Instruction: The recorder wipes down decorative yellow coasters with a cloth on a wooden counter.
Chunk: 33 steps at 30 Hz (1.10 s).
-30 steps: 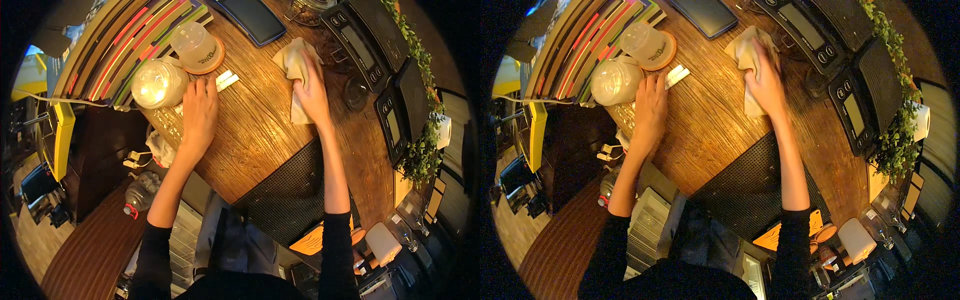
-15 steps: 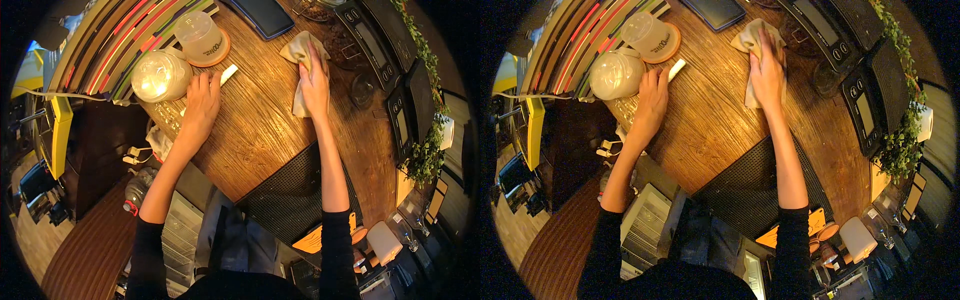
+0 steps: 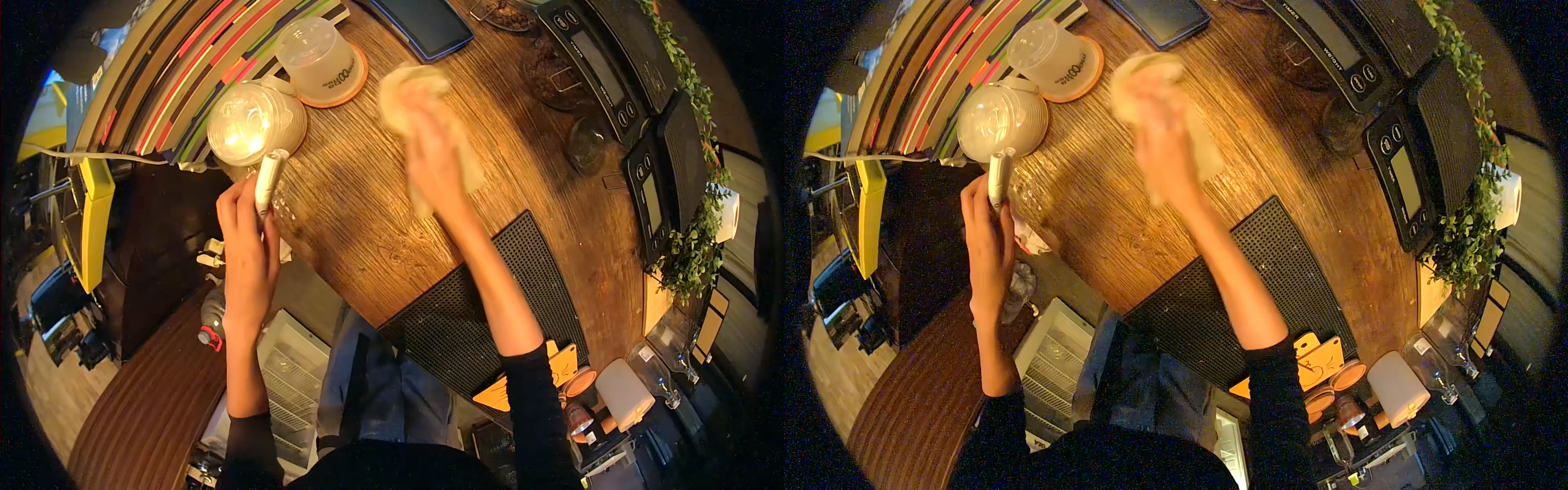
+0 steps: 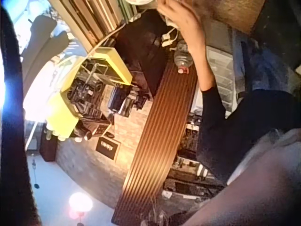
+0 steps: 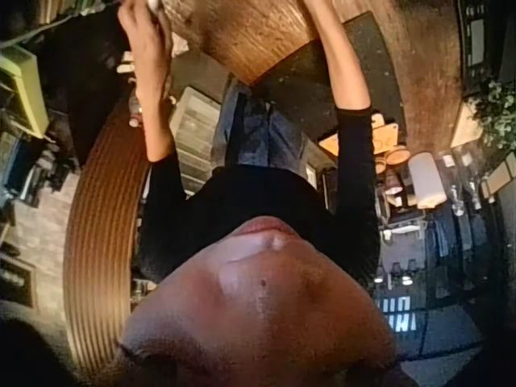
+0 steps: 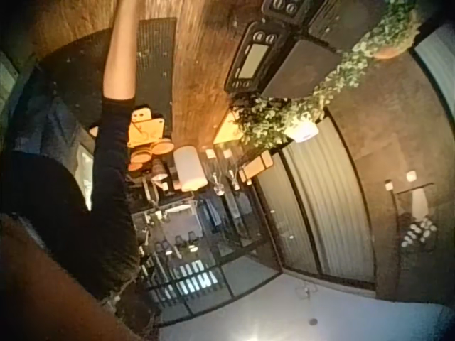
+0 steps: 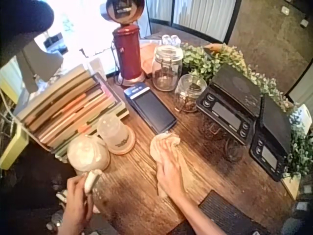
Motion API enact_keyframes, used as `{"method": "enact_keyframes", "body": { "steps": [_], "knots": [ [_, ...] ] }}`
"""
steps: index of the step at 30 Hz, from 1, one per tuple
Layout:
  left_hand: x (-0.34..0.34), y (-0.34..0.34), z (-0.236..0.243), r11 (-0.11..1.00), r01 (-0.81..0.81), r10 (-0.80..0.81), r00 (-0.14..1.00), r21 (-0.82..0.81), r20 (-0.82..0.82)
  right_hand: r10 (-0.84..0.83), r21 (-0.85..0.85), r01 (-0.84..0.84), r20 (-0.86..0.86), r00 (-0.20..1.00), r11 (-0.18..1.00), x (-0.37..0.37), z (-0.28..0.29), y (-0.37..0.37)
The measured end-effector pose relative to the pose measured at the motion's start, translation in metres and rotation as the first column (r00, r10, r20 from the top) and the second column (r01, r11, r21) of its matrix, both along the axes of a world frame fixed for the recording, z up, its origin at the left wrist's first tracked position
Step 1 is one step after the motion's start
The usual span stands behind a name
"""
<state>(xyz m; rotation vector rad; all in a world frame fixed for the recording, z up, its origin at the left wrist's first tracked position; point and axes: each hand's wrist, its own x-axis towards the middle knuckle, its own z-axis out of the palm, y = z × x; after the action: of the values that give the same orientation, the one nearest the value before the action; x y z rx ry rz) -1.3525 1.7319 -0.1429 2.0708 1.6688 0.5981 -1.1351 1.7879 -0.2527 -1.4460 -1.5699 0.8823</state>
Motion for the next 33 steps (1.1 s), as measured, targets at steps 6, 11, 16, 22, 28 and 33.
{"method": "enact_keyframes", "body": {
  "steps": [6,11,16,22,28,33],
  "knots": [
    [-0.008,0.001,0.017,0.996,-0.030,0.037,0.996,0.079,-0.087,0.644,-0.310,-0.656,-0.155,0.749,0.688,-0.069,0.031,-0.092],
    [-0.018,-0.004,0.024,0.993,-0.073,0.085,0.989,0.098,-0.124,0.394,0.079,-0.411,-0.490,0.777,0.908,-0.018,0.037,-0.055],
    [-0.018,-0.009,0.014,0.993,-0.070,0.081,0.991,0.100,-0.110,0.094,0.060,-0.098,0.064,0.994,0.993,0.016,0.027,0.024],
    [-0.024,-0.010,0.013,0.994,-0.069,0.078,0.991,0.085,-0.111,0.044,0.154,-0.095,0.307,0.951,0.984,-0.016,0.003,0.011],
    [-0.021,-0.006,0.014,0.995,-0.041,0.051,0.993,0.087,-0.107,0.510,-0.334,-0.448,0.125,0.851,0.829,-0.090,0.021,-0.097],
    [0.005,0.012,0.003,0.993,0.054,-0.050,0.998,0.105,-0.048,0.677,-0.096,-0.782,-0.443,0.587,0.616,-0.067,0.033,-0.146]
  ]
}}
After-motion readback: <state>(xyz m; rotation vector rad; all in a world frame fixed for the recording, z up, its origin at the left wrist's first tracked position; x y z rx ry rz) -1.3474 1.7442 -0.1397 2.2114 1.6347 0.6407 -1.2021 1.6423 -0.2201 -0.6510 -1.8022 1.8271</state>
